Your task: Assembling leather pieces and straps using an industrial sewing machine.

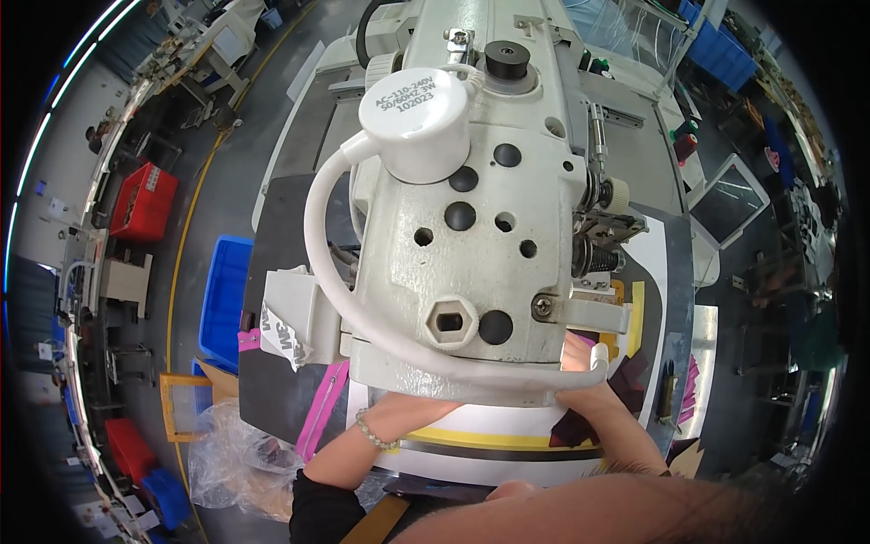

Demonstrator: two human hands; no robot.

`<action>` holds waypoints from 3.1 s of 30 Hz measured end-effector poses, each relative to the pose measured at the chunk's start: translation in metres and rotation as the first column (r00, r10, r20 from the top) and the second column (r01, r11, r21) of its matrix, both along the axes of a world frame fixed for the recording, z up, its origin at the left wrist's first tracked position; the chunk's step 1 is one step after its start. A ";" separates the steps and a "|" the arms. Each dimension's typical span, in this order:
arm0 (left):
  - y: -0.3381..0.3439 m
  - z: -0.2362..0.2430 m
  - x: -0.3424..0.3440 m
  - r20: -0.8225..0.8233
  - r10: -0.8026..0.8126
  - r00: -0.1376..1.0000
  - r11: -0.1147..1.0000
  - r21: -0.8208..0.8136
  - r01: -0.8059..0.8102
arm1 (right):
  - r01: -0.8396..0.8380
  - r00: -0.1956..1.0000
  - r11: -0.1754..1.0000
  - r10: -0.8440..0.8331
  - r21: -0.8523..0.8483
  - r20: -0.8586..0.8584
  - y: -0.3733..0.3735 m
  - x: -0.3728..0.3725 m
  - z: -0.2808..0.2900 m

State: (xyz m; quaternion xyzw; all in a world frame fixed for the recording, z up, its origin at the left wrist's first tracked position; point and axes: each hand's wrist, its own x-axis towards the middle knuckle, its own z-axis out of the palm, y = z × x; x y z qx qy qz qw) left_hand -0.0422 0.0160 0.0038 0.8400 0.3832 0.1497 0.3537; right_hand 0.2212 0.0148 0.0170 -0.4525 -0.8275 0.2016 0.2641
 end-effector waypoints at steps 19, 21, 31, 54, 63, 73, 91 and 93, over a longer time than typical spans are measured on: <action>0.001 0.007 -0.003 -0.008 0.059 0.998 0.979 0.198 -0.056 | 0.061 0.998 0.991 -0.062 0.122 0.008 -0.003 -0.005 -0.008; -0.002 -0.003 -0.006 -0.058 0.025 0.998 0.987 0.159 -0.015 | 0.099 0.994 0.989 -0.102 0.110 0.023 -0.005 -0.005 -0.010; 0.000 -0.009 -0.003 0.031 0.036 0.999 0.988 0.149 -0.040 | 0.091 0.996 0.993 -0.091 0.078 -0.002 -0.005 -0.002 -0.020; -0.002 -0.011 -0.006 0.005 0.045 0.999 0.990 -0.134 -0.044 | 0.040 0.996 0.989 -0.051 0.141 0.073 -0.006 -0.004 -0.012; 0.008 0.032 -0.002 -0.005 0.040 0.999 0.973 -0.229 -0.040 | 0.053 0.998 0.997 -0.051 0.048 -0.038 -0.004 -0.005 -0.016; -0.010 -0.022 0.002 -0.213 -0.006 0.977 1.000 -0.013 0.003 | 0.088 0.996 0.991 -0.087 0.103 -0.017 -0.003 -0.008 -0.004; -0.003 0.007 0.007 -0.095 0.010 0.995 0.908 0.418 0.031 | -0.290 0.927 0.905 0.184 0.313 0.327 0.002 -0.021 0.001; -0.002 0.008 0.006 -0.090 0.003 0.996 0.906 0.421 0.035 | -0.277 0.933 0.899 0.168 0.338 0.318 0.002 -0.025 0.004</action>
